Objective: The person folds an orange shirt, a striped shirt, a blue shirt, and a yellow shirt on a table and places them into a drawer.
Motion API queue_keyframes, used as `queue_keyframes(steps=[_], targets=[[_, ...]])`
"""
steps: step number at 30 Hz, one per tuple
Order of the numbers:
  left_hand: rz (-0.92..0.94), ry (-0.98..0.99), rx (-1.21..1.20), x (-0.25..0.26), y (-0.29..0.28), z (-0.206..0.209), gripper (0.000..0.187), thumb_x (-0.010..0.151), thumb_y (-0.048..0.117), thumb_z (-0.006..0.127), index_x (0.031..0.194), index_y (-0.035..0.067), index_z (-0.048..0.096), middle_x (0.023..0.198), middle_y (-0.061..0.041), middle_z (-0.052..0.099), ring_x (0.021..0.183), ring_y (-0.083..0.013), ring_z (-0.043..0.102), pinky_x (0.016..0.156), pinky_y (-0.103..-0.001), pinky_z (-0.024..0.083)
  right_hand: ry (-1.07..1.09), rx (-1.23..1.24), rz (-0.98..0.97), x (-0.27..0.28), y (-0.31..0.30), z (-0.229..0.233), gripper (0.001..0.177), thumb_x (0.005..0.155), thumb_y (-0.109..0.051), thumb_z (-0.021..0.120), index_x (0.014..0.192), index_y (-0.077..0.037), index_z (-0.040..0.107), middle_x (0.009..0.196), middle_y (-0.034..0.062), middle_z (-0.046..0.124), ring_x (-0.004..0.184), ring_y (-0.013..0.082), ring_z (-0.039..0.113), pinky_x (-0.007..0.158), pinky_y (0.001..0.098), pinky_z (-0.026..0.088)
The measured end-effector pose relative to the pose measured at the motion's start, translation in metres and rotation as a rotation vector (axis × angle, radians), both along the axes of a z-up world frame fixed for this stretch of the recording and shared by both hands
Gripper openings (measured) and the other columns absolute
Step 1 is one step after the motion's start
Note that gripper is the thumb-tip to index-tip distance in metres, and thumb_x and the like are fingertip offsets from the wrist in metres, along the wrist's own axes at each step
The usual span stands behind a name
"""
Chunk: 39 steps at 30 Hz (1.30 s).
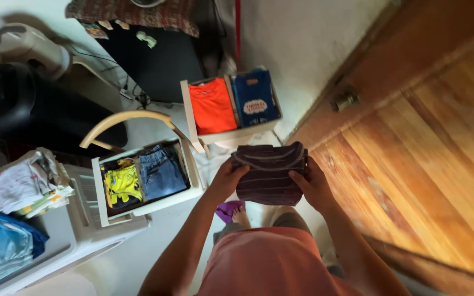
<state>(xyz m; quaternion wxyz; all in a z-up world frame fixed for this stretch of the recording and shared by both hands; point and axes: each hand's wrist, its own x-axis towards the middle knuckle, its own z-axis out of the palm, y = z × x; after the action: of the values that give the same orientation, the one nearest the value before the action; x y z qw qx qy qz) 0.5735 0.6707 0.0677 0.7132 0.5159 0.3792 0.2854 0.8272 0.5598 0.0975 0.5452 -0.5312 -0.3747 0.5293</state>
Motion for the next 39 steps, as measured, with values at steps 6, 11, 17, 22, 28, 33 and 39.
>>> queue_keyframes(steps=[6,11,17,22,28,33,39], targets=[[0.1,-0.05,0.017,0.013,0.032,-0.011,0.03,0.101,0.01,0.059,0.13,0.003,0.059,0.116,-0.002,0.068,0.109,-0.0116,0.062,0.098,-0.03,0.051,-0.043,0.071,0.117,0.03,0.065,-0.05,0.041,0.101,-0.007,0.059,0.14,0.001,0.049,0.118,0.0109,0.069,0.108,0.0161,0.066,0.094,0.033,0.055],[0.226,0.054,0.113,0.031,0.069,-0.018,0.028,0.102,0.009,0.057,0.129,0.003,0.06,0.114,-0.001,0.068,0.105,-0.0098,0.059,0.095,-0.028,0.049,-0.059,0.119,0.229,0.051,0.133,-0.076,0.04,0.101,-0.006,0.057,0.139,0.0,0.049,0.118,0.01,0.068,0.108,0.0155,0.066,0.094,0.0325,0.055],[0.394,0.096,0.038,0.044,0.091,-0.033,0.025,0.102,0.009,0.06,0.125,0.001,0.063,0.103,-0.001,0.067,0.092,-0.0075,0.058,0.083,-0.026,0.051,-0.043,0.087,0.381,0.063,0.194,-0.1,0.04,0.101,-0.002,0.055,0.14,0.001,0.047,0.125,0.0107,0.063,0.116,0.0164,0.061,0.101,0.0324,0.05],[0.414,0.307,0.036,0.044,0.137,-0.006,0.026,0.099,0.011,0.063,0.124,0.001,0.066,0.1,-0.004,0.07,0.087,-0.0087,0.059,0.075,-0.027,0.05,-0.018,0.035,0.388,0.062,0.238,-0.108,0.046,0.095,0.004,0.053,0.14,0.0,0.047,0.124,0.0111,0.064,0.115,0.0175,0.061,0.097,0.0321,0.051],[0.356,0.295,0.043,0.039,0.219,-0.008,0.032,0.099,0.012,0.063,0.129,0.003,0.059,0.112,-0.004,0.071,0.102,-0.0107,0.065,0.087,-0.026,0.053,-0.052,0.077,0.296,0.05,0.293,-0.11,0.06,0.085,0.007,0.051,0.144,0.0,0.044,0.129,0.0109,0.061,0.12,0.0193,0.059,0.103,0.0317,0.047],[0.292,0.268,-0.043,0.033,0.292,-0.04,0.038,0.094,0.012,0.065,0.131,0.004,0.059,0.111,-0.005,0.069,0.098,-0.0118,0.064,0.083,-0.028,0.052,-0.125,-0.028,0.254,0.057,0.367,-0.147,0.056,0.084,0.004,0.053,0.14,0.002,0.049,0.127,0.0138,0.065,0.119,0.0225,0.062,0.104,0.0333,0.048],[0.317,0.867,0.156,0.032,0.352,-0.164,0.05,0.094,0.024,0.07,0.137,0.003,0.056,0.124,-0.017,0.066,0.11,-0.029,0.061,0.092,-0.044,0.051,-0.668,-0.193,0.257,0.045,0.41,-0.162,0.069,0.082,-0.015,0.072,0.143,-0.001,0.044,0.134,0.0225,0.059,0.124,0.0343,0.058,0.104,0.0409,0.047]])
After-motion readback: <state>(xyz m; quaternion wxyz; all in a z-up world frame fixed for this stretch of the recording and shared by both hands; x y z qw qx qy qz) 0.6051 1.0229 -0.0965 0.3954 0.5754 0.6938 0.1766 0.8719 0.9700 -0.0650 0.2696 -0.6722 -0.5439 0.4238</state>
